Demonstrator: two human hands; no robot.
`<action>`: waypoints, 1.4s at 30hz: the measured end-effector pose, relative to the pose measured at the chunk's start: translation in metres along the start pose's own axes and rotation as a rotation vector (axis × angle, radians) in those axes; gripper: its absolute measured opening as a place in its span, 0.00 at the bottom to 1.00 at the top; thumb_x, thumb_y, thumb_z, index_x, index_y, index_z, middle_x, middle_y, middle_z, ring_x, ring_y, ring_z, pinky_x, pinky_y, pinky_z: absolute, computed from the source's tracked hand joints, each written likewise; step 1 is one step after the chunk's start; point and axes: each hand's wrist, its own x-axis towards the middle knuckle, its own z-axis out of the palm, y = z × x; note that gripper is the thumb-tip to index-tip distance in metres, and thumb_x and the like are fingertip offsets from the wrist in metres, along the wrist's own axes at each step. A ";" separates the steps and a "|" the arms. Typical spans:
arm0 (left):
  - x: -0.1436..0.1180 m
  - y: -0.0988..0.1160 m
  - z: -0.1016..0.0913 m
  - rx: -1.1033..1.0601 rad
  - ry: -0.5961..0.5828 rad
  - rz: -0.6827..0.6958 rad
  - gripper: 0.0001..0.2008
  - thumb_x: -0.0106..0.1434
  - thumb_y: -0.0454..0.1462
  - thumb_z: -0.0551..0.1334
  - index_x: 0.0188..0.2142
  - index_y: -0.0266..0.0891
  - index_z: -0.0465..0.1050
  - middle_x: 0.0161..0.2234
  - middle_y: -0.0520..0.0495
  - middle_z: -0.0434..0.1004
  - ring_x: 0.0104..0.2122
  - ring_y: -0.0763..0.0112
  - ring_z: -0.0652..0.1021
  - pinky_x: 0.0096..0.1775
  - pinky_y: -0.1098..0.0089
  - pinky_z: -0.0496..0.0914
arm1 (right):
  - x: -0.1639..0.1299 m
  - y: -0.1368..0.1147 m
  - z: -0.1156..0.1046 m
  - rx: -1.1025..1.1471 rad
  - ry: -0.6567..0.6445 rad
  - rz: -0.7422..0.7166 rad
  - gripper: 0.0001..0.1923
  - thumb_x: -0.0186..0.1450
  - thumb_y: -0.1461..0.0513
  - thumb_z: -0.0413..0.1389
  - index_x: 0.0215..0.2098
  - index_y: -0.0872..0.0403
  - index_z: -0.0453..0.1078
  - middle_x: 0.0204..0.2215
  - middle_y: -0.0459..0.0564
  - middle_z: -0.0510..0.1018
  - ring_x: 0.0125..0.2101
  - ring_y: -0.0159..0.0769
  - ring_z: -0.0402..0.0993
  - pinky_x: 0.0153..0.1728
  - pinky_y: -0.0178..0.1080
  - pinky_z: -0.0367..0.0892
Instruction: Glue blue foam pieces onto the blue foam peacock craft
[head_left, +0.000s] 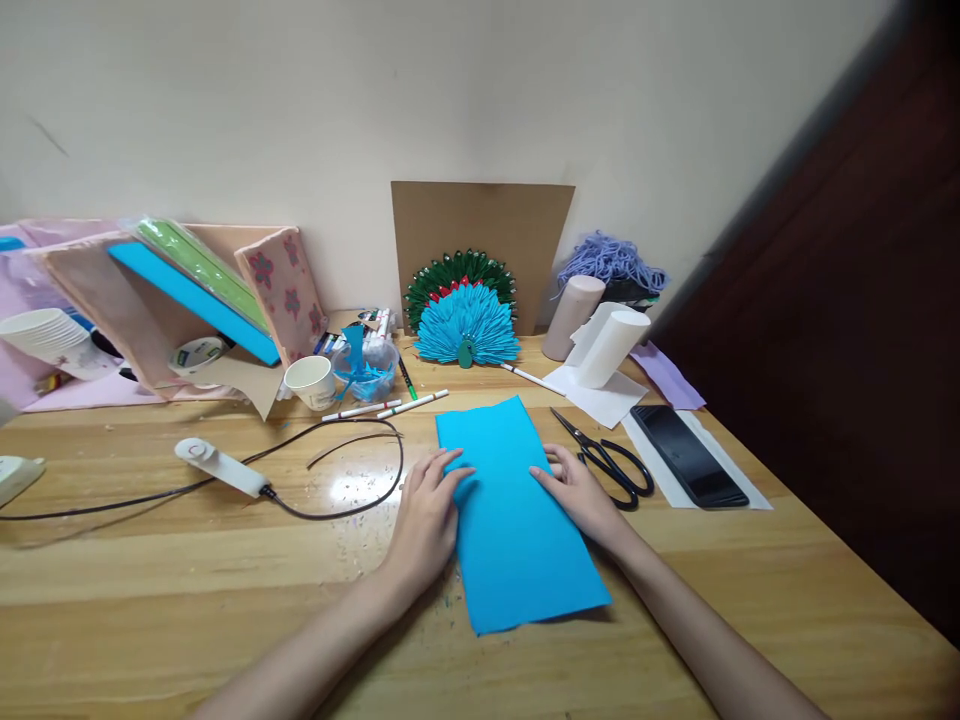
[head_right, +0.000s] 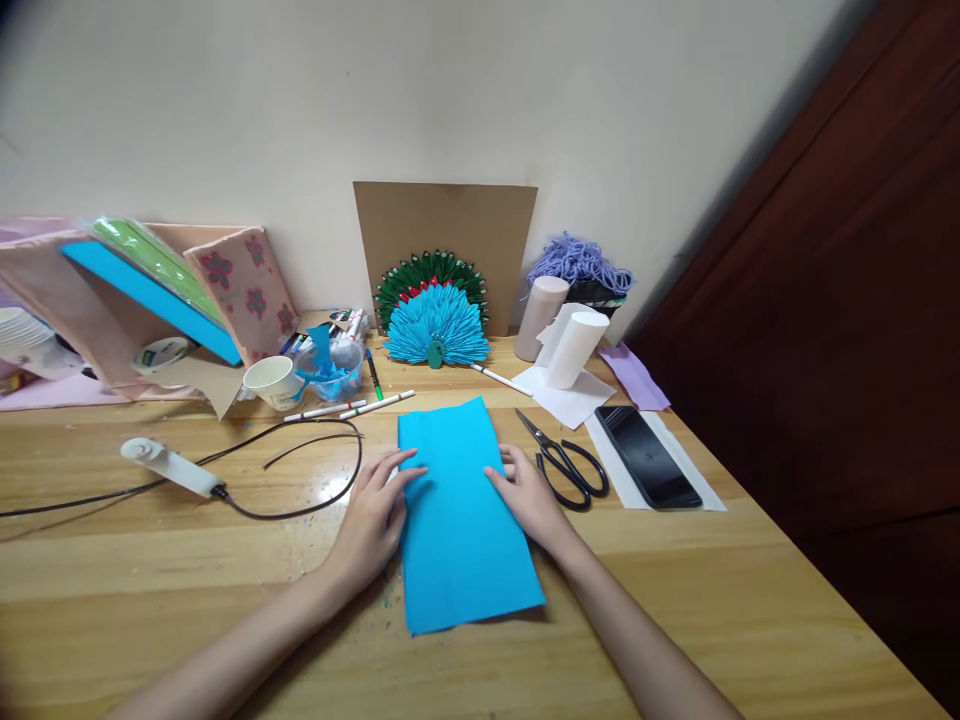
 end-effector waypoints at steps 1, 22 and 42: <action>0.002 -0.002 -0.001 0.029 0.013 -0.014 0.20 0.60 0.25 0.50 0.50 0.42 0.65 0.56 0.45 0.63 0.55 0.61 0.61 0.55 0.56 0.59 | 0.002 0.003 -0.001 -0.007 0.042 -0.011 0.25 0.57 0.50 0.57 0.46 0.53 0.59 0.33 0.52 0.78 0.30 0.41 0.76 0.30 0.42 0.71; 0.063 -0.015 -0.038 0.328 0.184 -0.222 0.09 0.66 0.37 0.50 0.40 0.34 0.66 0.36 0.41 0.73 0.36 0.61 0.73 0.35 0.65 0.65 | -0.016 -0.026 0.010 -0.145 0.048 -0.395 0.16 0.63 0.54 0.52 0.46 0.52 0.64 0.31 0.48 0.71 0.32 0.35 0.69 0.33 0.36 0.65; 0.024 0.000 -0.059 -0.117 -0.426 -0.298 0.16 0.66 0.42 0.48 0.28 0.38 0.68 0.27 0.49 0.73 0.29 0.68 0.72 0.32 0.70 0.64 | -0.026 -0.052 -0.041 0.089 0.220 -0.386 0.12 0.62 0.55 0.48 0.41 0.49 0.66 0.13 0.38 0.52 0.13 0.29 0.50 0.16 0.33 0.50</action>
